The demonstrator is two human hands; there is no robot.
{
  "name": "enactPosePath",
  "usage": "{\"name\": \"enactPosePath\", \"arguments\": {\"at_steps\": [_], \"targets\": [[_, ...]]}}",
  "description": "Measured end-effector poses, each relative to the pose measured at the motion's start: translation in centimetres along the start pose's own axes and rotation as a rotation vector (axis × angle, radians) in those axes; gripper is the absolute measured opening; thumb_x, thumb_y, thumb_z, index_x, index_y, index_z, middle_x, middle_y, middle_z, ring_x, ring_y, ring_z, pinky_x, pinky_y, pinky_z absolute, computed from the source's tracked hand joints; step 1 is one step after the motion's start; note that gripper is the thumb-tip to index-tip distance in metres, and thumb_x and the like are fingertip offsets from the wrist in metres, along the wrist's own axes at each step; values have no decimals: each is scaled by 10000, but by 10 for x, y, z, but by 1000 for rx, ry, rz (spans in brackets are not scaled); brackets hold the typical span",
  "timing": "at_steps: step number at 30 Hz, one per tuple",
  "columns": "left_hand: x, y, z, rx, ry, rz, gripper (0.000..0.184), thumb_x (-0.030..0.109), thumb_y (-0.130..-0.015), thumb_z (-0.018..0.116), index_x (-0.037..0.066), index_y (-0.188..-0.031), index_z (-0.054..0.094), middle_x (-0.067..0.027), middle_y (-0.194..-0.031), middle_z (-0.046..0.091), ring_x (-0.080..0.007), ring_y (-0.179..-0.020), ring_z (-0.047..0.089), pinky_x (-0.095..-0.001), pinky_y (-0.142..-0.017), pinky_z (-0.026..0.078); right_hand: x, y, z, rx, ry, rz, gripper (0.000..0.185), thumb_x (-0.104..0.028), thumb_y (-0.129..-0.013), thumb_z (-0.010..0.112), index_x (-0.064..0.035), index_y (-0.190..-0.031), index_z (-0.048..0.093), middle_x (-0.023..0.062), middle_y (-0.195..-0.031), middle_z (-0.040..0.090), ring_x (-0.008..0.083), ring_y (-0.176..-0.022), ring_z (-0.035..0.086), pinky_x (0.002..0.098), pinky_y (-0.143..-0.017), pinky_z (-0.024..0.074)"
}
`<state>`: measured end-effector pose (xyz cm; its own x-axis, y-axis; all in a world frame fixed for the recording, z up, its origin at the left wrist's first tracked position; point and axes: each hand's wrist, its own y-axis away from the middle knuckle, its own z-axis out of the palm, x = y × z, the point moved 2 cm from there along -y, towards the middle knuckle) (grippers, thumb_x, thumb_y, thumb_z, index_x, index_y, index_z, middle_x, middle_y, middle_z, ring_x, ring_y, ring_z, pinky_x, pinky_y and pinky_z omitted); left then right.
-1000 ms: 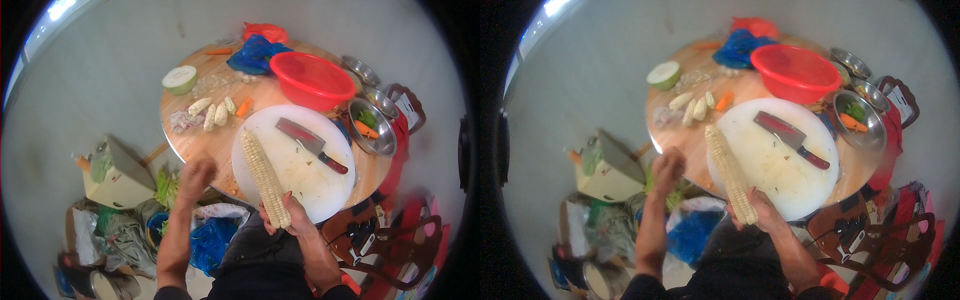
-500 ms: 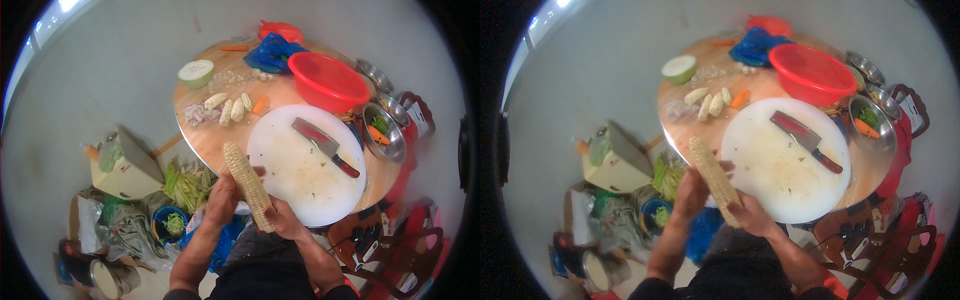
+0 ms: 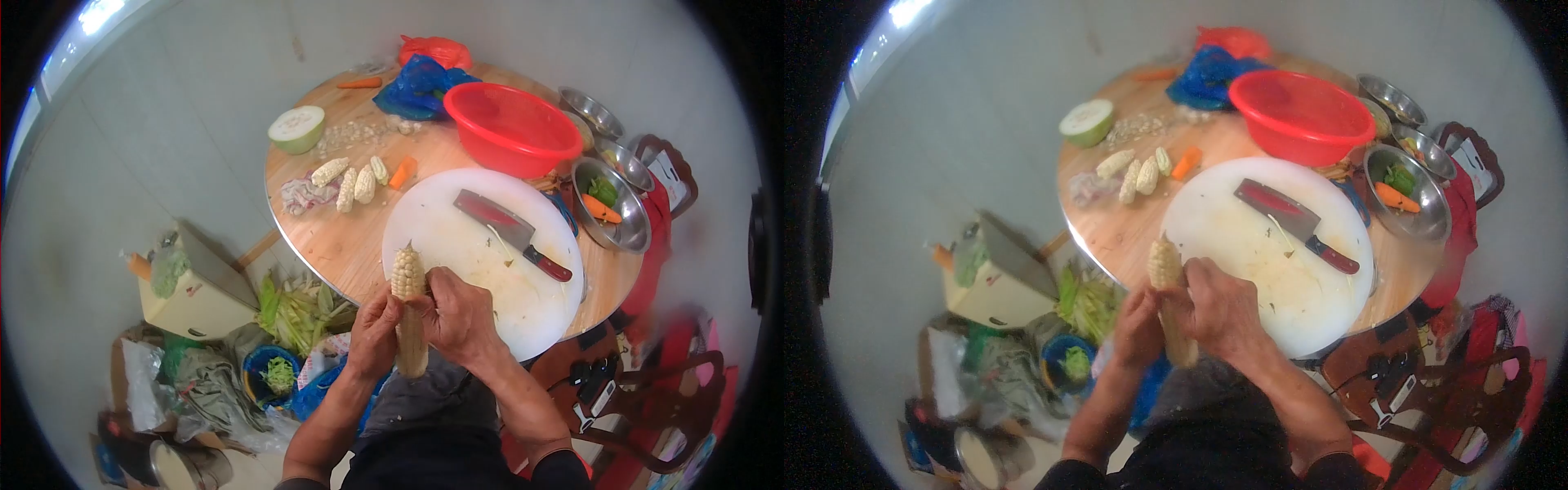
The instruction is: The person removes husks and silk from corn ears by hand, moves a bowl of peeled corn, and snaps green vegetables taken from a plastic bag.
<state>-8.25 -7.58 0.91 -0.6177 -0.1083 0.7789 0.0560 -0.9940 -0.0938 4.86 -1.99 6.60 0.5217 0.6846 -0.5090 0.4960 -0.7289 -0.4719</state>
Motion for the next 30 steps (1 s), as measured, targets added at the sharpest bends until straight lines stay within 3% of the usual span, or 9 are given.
{"name": "enactPosePath", "arguments": {"at_steps": [2,5,9,11,12,16,23,25,30], "targets": [[0,2,-2,3,31,-37,554,361,-1020,590,-3,-1425,487,-60,-1281,605,-145,-1170,569,-313,-992,462,-1,-1,-5,98,32,-69,370,-328,-1003,587,-32,-787,541,141,-678,540,371,-595,598,415,-510,466],[-1,1,-6,3,-19,-56,585,337,-1001,632,-7,-1448,478,-58,-1291,614,-136,-1155,576,-303,-984,467,2,0,-10,137,36,-165,353,-239,-1012,566,-23,-734,540,137,-646,541,360,-564,582,394,-509,462],[1,1,-7,14,-51,-68,598,300,-987,661,-3,-1466,469,-59,-1302,618,-130,-1139,583,-292,-971,474,21,3,-10,191,-73,-161,267,-179,-998,536,-34,-777,568,157,-682,581,343,-599,618,414,-547,487],[1,1,-8,17,-20,-83,600,295,-986,662,-1,-1469,466,-59,-1309,615,-128,-1140,582,-291,-970,474,47,5,-12,111,-418,402,204,-142,-993,520,-21,-840,581,183,-718,610,332,-634,638,378,-577,489],[3,1,-8,14,-10,-84,598,290,-987,661,0,-1471,464,-57,-1309,615,-128,-1143,580,-289,-970,473,46,4,-13,112,-415,400,204,-142,-993,520,-21,-840,581,183,-718,610,332,-634,638,378,-577,489],[1,0,-7,17,-32,-123,590,278,-990,658,0,-1473,464,-55,-1318,610,-134,-1163,572,-293,-983,466,22,-2,-15,107,-401,209,212,-169,-989,551,-8,-851,546,189,-712,610,359,-641,647,398,-584,492],[6,4,2,31,-189,-49,560,265,-998,648,6,-1464,476,-52,-1313,613,-124,-1177,563,-295,-994,456,11,-15,-16,166,-12,-80,241,-190,-981,584,-60,-787,522,142,-659,588,353,-570,615,434,-508,471],[6,3,-2,72,-120,-61,537,270,-1007,633,13,-1456,487,-45,-1296,622,-117,-1156,574,-289,-977,465,3,-5,-17,101,-43,-326,208,-158,-967,589,-72,-786,533,127,-639,571,333,-546,606,418,-496,475],[7,2,-13,55,17,-90,525,287,-1015,616,20,-1451,496,-42,-1275,634,-119,-1124,593,-285,-950,483,2,21,-6,77,-158,-326,225,-143,-958,627,-50,-780,526,124,-617,518,313,-523,589,387,-482,451]]}}
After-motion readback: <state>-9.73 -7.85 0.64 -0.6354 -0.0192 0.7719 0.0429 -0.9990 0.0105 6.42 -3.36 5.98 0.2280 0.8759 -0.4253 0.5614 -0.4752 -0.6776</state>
